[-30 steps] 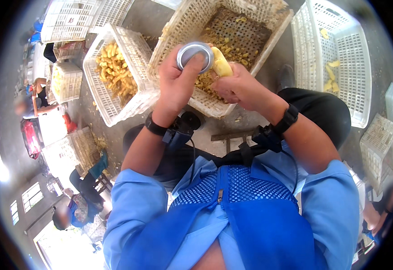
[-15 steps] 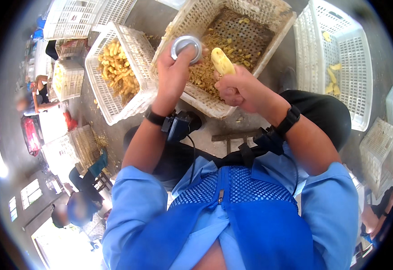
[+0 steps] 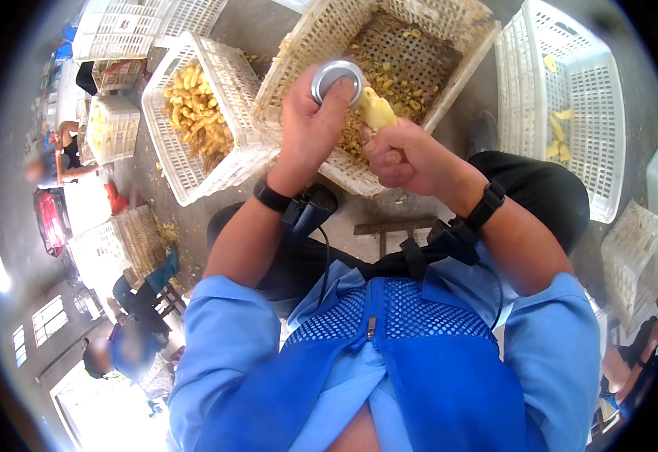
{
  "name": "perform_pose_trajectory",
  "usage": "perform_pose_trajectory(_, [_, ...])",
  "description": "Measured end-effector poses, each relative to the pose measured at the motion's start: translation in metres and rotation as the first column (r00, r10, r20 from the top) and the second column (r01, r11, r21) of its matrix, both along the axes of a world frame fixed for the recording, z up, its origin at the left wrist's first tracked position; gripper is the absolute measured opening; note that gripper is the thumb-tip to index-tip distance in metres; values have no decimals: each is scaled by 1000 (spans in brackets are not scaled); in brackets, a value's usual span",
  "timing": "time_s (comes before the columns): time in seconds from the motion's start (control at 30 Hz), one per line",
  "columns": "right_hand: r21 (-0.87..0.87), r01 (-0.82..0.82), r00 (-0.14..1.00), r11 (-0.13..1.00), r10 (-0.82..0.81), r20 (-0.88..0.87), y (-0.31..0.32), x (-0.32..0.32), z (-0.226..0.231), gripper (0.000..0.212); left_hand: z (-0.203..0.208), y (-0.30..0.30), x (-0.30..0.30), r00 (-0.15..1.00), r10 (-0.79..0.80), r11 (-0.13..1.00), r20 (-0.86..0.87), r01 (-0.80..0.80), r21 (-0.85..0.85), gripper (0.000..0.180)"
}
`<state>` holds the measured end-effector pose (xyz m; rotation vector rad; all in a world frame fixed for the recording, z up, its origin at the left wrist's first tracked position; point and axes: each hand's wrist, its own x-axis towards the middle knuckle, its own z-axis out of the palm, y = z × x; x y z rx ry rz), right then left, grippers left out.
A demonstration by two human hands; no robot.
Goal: The person peels ginger root using a metal ring tool by hand, placing the peeled pieces and peelings into different crates.
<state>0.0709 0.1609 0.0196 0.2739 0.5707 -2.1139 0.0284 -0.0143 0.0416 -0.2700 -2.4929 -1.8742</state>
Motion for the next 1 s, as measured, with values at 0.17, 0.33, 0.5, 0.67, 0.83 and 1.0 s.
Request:
perform_pose_trajectory(0.17, [-97,-20,999,995,16,-48,7,-9,2,17,12,-7,-2,972,-16,952,233,-56,301,17])
perform_pose_trajectory(0.33, [-13,-18,992,1000,16,-122,5,-7,5,17,13,-10,2,987,-69,978,142,39,204,19])
perform_pose_trajectory(0.5, [60,9,978,998,4,-210,2,-6,1,17,22,-3,14,993,-90,993,76,84,82,22])
perform_pose_trajectory(0.67, [188,-11,964,982,60,-259,2,-7,0,15,28,1,16,994,-66,991,89,55,123,19])
perform_pose_trajectory(0.83, [387,-15,922,922,163,-352,-1,-5,-1,12,22,-5,11,996,-77,990,37,81,-114,17])
perform_pose_trajectory(1.0, [395,-42,930,918,180,-319,-4,-3,-2,11,19,-12,3,992,-125,962,30,128,-240,14])
